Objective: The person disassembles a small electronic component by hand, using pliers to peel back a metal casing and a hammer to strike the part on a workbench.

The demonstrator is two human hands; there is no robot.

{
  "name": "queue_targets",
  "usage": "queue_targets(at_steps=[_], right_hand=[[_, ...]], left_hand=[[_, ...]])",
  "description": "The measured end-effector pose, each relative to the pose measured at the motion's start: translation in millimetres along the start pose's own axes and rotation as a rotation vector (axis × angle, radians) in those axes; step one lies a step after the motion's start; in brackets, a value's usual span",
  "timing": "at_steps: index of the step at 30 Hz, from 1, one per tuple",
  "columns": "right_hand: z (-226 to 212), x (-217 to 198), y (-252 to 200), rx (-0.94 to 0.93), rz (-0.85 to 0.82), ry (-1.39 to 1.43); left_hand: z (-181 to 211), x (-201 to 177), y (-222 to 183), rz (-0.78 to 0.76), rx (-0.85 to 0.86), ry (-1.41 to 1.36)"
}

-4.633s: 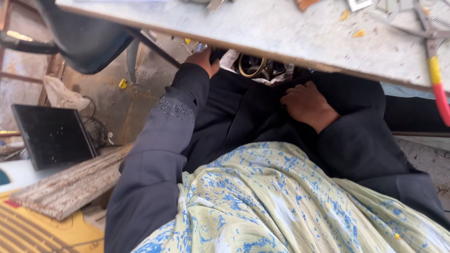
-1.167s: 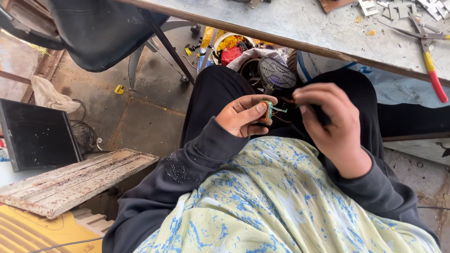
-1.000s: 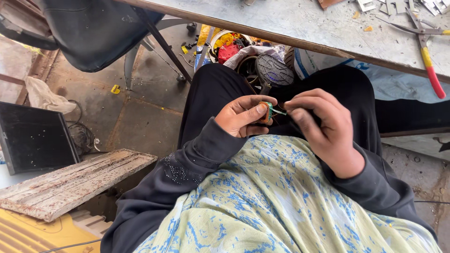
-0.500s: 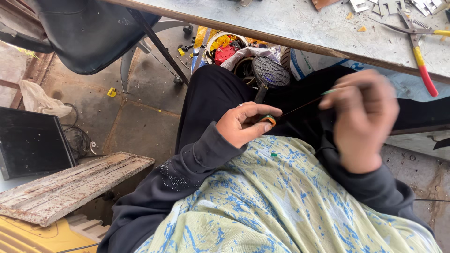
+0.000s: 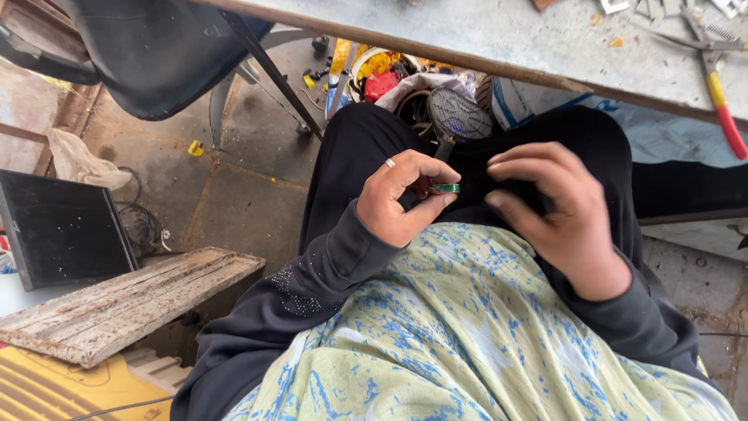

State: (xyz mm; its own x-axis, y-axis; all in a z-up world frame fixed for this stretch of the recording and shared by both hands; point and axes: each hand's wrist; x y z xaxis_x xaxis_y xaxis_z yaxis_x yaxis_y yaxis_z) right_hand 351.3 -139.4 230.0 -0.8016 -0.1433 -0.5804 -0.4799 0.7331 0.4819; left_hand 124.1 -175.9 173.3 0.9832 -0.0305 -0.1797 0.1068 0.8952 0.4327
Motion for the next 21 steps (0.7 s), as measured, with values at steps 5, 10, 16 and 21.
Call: queue_targets(at_steps=[5, 10, 16, 21], right_hand=[[13.1, 19.5, -8.1, 0.044, -0.06, 0.133], [20.1, 25.4, -17.9, 0.105, -0.059, 0.329], [18.2, 23.1, -20.9, 0.103, -0.042, 0.409], [15.2, 23.6, -19.7, 0.089, -0.034, 0.308]], left_hand=[[3.8, -0.1, -0.2, -0.04, 0.064, -0.032], [-1.1, -1.3, -2.9, -0.072, 0.031, -0.176], [-6.4, -1.3, -3.7, -0.076, -0.013, -0.274], [-5.9, -1.4, -3.3, -0.128, 0.031, -0.2]])
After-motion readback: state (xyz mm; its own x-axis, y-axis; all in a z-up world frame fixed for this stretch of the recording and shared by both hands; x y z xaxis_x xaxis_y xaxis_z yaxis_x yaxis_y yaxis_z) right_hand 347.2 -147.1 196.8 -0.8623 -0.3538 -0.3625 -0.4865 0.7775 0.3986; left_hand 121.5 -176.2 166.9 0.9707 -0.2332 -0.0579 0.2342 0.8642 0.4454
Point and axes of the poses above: each hand's wrist, its own y-axis towards the middle knuckle, its own x-axis out of the palm, z = x × y, and after that the axes turned 1 degree about x, right-handed
